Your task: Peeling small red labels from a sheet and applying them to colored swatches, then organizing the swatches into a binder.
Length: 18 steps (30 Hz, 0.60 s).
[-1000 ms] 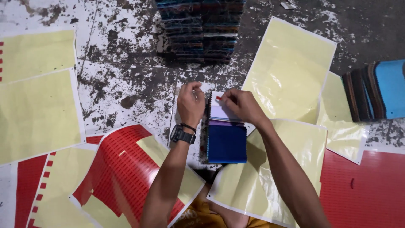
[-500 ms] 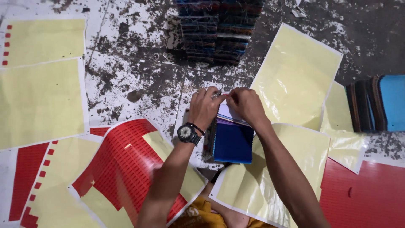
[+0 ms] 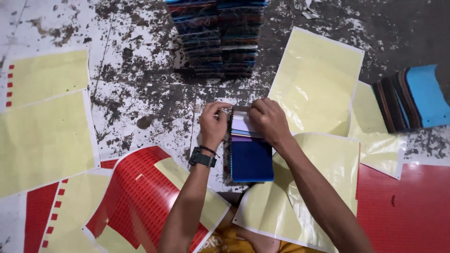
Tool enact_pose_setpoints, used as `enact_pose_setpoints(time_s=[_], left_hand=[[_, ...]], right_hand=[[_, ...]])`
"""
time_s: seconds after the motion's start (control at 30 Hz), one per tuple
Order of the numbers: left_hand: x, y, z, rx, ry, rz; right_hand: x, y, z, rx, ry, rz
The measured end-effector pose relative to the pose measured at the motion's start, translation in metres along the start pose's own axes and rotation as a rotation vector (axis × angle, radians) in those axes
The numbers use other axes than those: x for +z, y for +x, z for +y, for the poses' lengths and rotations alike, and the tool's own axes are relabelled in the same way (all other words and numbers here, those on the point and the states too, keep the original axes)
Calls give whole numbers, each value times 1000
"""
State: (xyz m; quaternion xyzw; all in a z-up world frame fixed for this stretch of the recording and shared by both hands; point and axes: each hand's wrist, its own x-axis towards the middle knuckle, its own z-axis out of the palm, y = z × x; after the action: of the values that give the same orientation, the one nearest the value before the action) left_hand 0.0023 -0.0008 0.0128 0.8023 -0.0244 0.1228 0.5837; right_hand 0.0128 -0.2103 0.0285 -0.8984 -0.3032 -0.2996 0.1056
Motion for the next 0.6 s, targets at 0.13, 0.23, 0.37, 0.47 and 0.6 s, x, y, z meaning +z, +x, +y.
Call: enact_pose_setpoints(time_s=[0.13,0.23,0.37,0.47,0.6], left_hand=[[-3,8,30,-187,-276,-11],[11,17,33,-179,-403,-63],[23,16,35,-185,-382,-75],[30,19,33,-214,-275,-34],[36,17,17,-188,-46,117]], right_hand=[[-55,18,-22,217,618,-406],[-66,31,-28,405,893,-488],[-72,37,-37,481,1035,-497],[-67,34,-38,515,1067,-513],[-58,24,-39,549,1035,-517]])
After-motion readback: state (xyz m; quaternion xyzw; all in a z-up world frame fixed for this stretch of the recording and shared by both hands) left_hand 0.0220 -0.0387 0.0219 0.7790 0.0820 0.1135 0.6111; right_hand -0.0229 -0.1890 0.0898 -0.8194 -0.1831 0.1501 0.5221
